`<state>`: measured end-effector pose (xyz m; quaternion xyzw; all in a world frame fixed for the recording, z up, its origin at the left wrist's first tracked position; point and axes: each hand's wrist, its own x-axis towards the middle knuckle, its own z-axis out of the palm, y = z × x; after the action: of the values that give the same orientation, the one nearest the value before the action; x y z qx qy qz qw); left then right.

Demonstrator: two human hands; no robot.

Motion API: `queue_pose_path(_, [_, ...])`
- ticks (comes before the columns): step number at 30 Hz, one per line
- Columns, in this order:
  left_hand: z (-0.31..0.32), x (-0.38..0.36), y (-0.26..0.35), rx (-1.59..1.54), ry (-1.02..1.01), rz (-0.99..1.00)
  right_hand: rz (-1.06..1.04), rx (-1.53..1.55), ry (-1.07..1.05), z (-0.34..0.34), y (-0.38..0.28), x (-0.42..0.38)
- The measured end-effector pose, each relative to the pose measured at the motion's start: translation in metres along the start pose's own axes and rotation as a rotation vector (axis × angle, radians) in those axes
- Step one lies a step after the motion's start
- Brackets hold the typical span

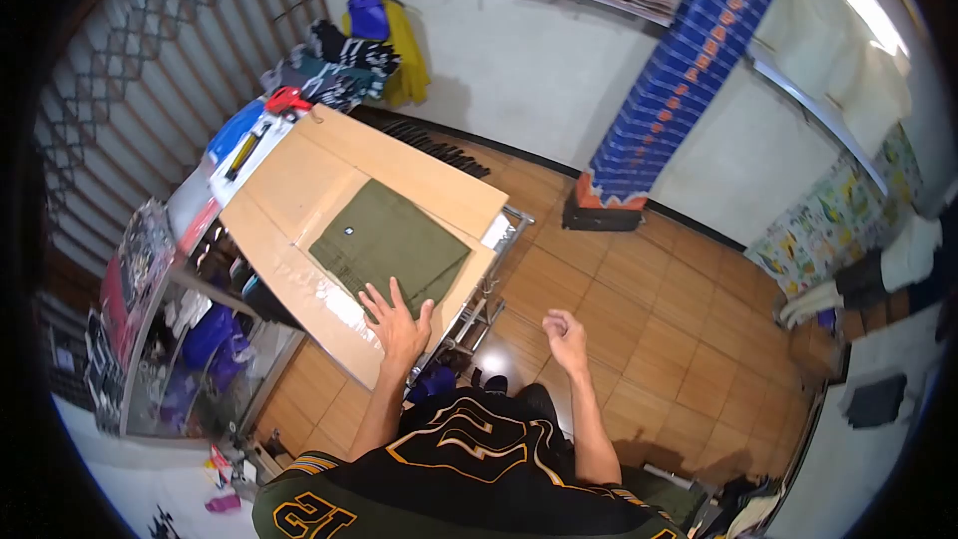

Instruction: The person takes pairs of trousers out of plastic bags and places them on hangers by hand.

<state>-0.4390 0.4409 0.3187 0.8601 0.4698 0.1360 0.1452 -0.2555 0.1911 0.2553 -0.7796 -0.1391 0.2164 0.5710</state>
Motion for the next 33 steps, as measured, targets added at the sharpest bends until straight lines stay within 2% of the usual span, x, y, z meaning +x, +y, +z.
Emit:
queue_pose_path(5, [0.000, 0.000, 0.008, 0.030, 0.051, -0.043, -0.123, 0.131, -0.175, 0.034, -0.073, 0.080])
queue_pose_path(8, [0.008, 0.005, 0.010, 0.026, 0.131, -0.133, -0.213, 0.155, -0.339, 0.059, -0.105, 0.126])
queue_pose_path(12, [0.009, 0.011, 0.021, -0.033, 0.200, -0.257, -0.386, 0.090, -0.505, 0.093, -0.135, 0.173])
queue_pose_path(17, [0.010, 0.017, 0.034, 0.017, 0.277, -0.372, -0.444, 0.014, -0.766, 0.131, -0.157, 0.222])
queue_pose_path(21, [0.007, 0.018, 0.037, 0.023, 0.293, -0.372, -0.514, -0.090, -0.917, 0.158, -0.178, 0.245])
queue_pose_path(23, [0.008, 0.019, 0.037, 0.024, 0.315, -0.342, -0.628, -0.081, -0.985, 0.178, -0.179, 0.254])
queue_pose_path(25, [0.008, 0.022, 0.040, 0.038, 0.350, -0.378, -0.624, -0.090, -1.043, 0.195, -0.186, 0.259])
queue_pose_path(27, [0.014, 0.023, 0.036, -0.033, 0.375, -0.399, -0.921, -0.188, -0.998, 0.217, -0.189, 0.263])
queue_pose_path(29, [0.014, 0.023, 0.038, -0.024, 0.391, -0.419, -0.873, -0.215, -1.077, 0.241, -0.190, 0.263])
queue_pose_path(31, [0.012, 0.024, 0.040, -0.019, 0.403, -0.427, -1.108, -0.231, -0.986, 0.261, -0.191, 0.258])
queue_pose_path(33, [0.012, 0.025, 0.041, -0.014, 0.385, -0.431, -1.113, -0.272, -1.020, 0.274, -0.193, 0.252])
